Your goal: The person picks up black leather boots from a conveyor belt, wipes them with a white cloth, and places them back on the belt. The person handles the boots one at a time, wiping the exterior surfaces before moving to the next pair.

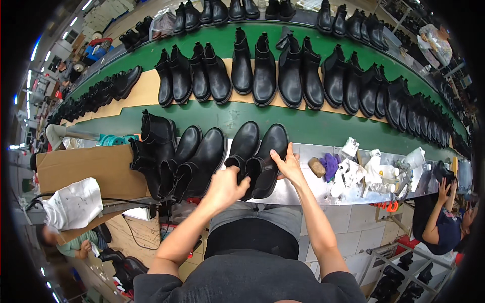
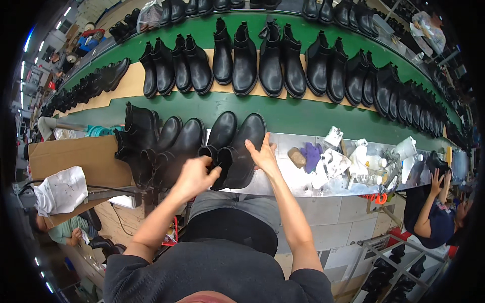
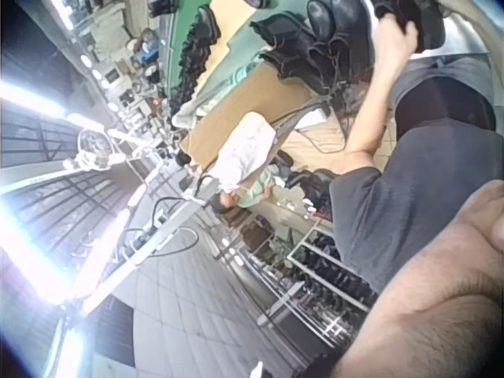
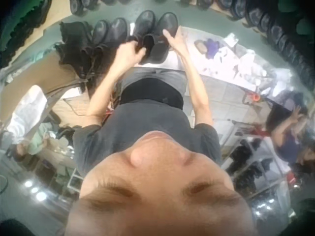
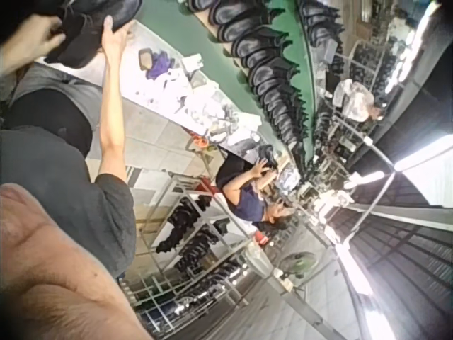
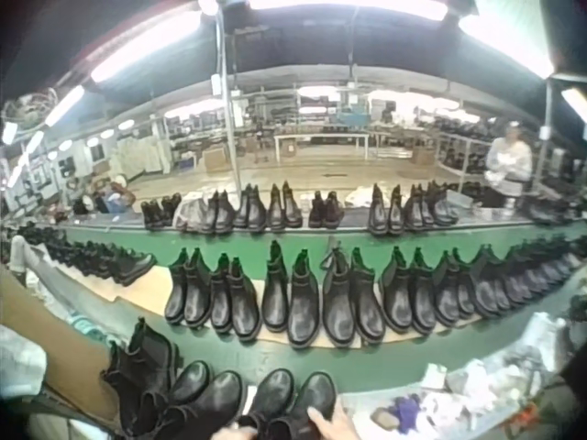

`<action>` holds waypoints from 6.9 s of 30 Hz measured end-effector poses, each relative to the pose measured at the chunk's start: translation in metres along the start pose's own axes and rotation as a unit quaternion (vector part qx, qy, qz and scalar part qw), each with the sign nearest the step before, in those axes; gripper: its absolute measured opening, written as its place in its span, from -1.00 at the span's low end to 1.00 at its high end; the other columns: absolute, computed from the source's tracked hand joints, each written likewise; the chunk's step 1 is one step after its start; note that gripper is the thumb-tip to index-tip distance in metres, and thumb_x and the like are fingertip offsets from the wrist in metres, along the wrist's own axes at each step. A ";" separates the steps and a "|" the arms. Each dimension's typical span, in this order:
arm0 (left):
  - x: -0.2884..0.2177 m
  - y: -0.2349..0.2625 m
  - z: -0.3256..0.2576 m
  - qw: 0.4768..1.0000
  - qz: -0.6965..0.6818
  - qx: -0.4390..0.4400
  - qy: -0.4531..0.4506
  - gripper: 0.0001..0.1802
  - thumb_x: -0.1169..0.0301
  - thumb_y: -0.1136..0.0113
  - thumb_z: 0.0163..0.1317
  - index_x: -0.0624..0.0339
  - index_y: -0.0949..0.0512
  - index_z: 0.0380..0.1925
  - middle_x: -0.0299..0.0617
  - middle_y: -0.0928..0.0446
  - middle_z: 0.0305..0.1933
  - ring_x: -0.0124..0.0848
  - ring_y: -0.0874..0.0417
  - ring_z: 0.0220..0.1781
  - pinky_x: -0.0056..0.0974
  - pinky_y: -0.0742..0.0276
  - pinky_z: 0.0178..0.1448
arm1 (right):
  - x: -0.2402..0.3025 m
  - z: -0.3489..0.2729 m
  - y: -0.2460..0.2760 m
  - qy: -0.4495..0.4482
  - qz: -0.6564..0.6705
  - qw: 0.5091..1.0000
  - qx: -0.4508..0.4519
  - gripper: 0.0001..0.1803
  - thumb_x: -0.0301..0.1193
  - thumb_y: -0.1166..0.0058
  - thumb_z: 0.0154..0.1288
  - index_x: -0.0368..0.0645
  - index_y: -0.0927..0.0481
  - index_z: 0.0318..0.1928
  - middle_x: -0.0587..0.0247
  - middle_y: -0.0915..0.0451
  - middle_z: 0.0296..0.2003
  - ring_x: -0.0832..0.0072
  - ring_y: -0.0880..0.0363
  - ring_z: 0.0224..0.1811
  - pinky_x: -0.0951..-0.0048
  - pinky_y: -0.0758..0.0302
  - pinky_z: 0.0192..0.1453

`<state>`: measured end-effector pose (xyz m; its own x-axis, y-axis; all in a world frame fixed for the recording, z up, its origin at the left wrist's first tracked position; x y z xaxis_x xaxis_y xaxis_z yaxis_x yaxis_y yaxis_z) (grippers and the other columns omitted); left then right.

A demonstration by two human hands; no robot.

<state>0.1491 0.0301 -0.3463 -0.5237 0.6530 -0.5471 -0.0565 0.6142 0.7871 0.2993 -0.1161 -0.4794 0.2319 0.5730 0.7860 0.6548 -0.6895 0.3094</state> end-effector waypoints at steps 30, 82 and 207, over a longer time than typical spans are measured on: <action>0.086 -0.028 0.026 0.556 -0.824 0.048 0.097 -0.70 0.39 0.09 0.41 0.30 -0.56 -0.04 -0.09 -0.63 -0.10 -0.24 -0.69 -0.14 -0.19 -0.68 -0.05 | 0.006 -0.031 0.053 0.130 0.389 0.912 0.005 -0.58 -0.31 -0.13 0.35 -0.22 -0.49 0.14 0.21 -0.58 -0.15 0.57 -0.57 -0.23 0.51 -0.64 -0.32; 0.125 0.284 0.252 0.911 0.150 -0.369 -0.111 -0.73 0.31 -0.37 0.03 0.25 -0.62 -0.33 0.10 -0.59 -0.38 0.00 -0.64 -0.28 -0.07 -0.52 -0.25 | 0.003 0.024 -0.064 0.236 -0.411 0.879 -0.045 -0.13 0.07 -0.05 0.22 -0.28 -0.19 0.35 -0.13 0.04 0.45 -0.03 0.17 0.53 -0.38 0.38 0.42; 0.109 -0.136 0.032 0.954 -0.273 0.052 0.116 -0.24 -0.05 0.25 0.42 0.33 -0.09 0.40 0.08 -0.17 0.37 -0.06 -0.08 0.41 -0.08 0.03 0.46 | -0.054 -0.052 0.020 0.189 -0.213 0.956 0.075 -0.33 -0.51 -0.14 0.16 -0.42 -0.27 0.29 -0.20 -0.46 0.13 0.03 -0.39 0.24 0.23 -0.36 0.30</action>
<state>0.1270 0.0321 -0.5218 -0.6143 0.1152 -0.7806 -0.2967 0.8829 0.3638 0.2622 -0.1839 -0.4875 -0.3368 0.5665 0.7521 0.7340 -0.3423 0.5865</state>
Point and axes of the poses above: each hand's wrist, its own z-axis towards the middle knuckle, its own y-axis out of the back of the hand, x = y × z, the point moved 5 cm from there along z, towards the middle knuckle
